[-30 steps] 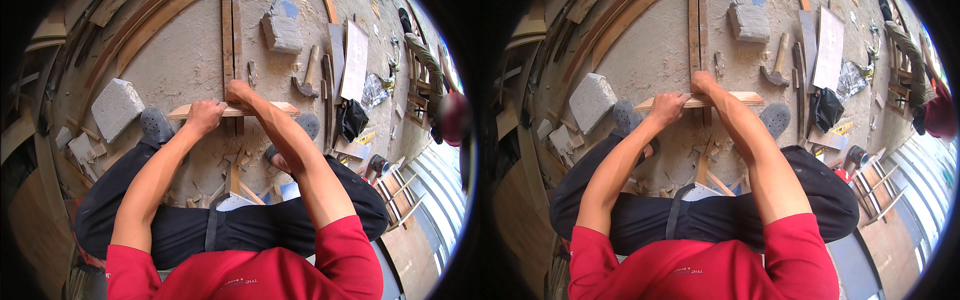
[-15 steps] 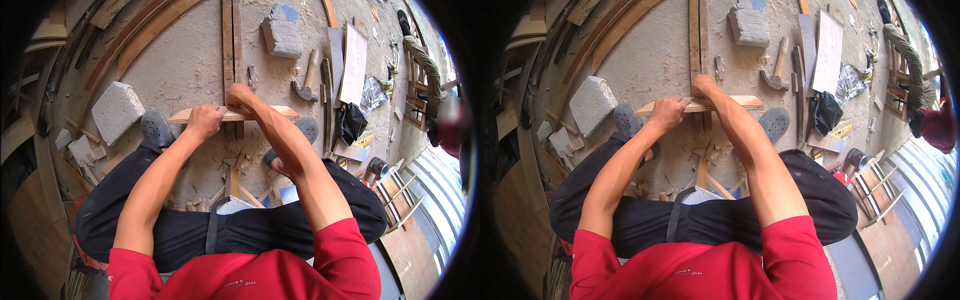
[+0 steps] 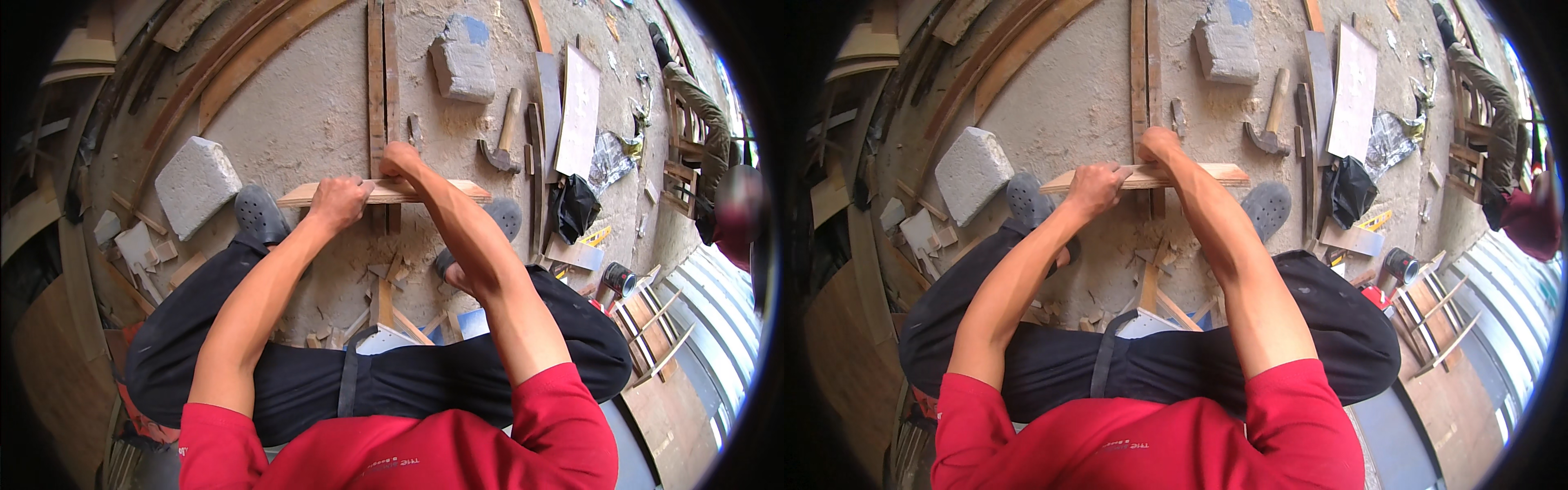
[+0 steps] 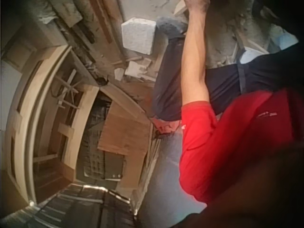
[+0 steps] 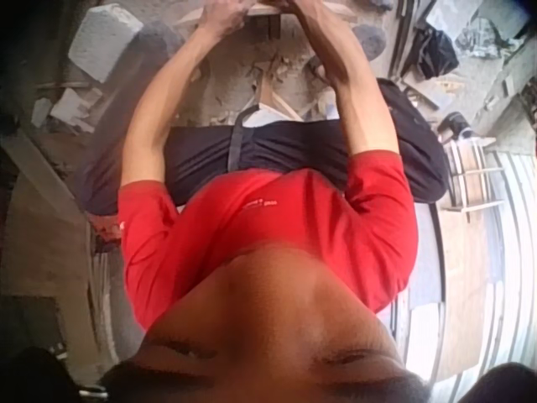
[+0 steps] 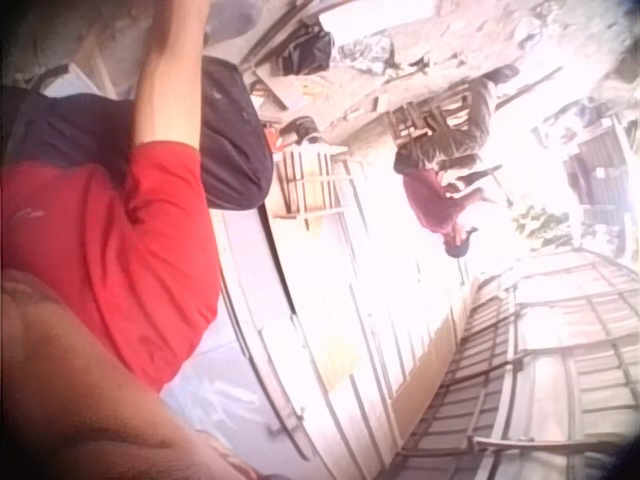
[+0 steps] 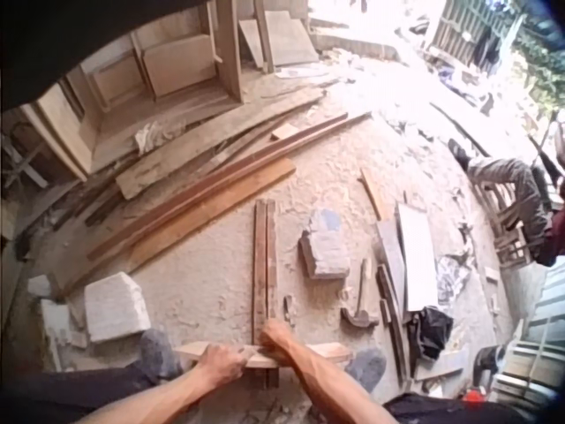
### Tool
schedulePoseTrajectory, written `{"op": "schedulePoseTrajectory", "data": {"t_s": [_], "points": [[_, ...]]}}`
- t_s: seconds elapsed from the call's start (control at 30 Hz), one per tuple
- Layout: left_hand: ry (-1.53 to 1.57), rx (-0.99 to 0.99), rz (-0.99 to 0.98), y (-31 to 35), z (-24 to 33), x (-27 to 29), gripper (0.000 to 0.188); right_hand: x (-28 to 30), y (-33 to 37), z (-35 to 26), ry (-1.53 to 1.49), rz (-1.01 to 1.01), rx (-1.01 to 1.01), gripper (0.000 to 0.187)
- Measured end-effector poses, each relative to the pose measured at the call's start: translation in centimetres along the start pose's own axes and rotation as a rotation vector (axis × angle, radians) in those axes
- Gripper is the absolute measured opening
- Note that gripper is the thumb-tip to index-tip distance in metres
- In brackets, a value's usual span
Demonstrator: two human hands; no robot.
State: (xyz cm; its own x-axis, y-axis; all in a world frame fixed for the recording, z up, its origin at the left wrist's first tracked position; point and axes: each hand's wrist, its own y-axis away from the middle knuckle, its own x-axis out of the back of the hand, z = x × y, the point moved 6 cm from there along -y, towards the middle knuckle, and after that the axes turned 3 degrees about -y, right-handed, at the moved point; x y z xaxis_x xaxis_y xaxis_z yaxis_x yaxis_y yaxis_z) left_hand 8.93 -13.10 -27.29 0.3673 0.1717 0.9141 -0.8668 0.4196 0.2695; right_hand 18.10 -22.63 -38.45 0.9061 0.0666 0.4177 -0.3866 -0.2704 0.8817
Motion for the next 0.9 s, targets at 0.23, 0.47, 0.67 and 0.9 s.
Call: {"op": "schedulePoseTrajectory", "data": {"t_s": [0.23, 0.47, 0.67, 0.9], "points": [[-0.018, 0.006, -0.026, -0.1, 0.1, -0.3, 0.035, 2.0, 2.3, 2.5, -0.268, 0.134, 0.161, 0.013], [-0.008, -0.004, 0.040, -0.2, 0.2, -0.3, 0.023, 3.2, 9.1, 6.5, -0.203, 0.492, 0.308, 0.025], [-0.050, 0.019, -0.001, -1.1, 1.3, -0.3, 0.013, 2.3, 13.6, 5.6, -0.175, 0.637, 0.669, 0.021], [-0.084, 0.027, -0.092, -2.3, 2.5, 0.3, 0.012, 1.2, 15.0, 5.9, 0.011, 0.700, 0.803, 0.048]]}}
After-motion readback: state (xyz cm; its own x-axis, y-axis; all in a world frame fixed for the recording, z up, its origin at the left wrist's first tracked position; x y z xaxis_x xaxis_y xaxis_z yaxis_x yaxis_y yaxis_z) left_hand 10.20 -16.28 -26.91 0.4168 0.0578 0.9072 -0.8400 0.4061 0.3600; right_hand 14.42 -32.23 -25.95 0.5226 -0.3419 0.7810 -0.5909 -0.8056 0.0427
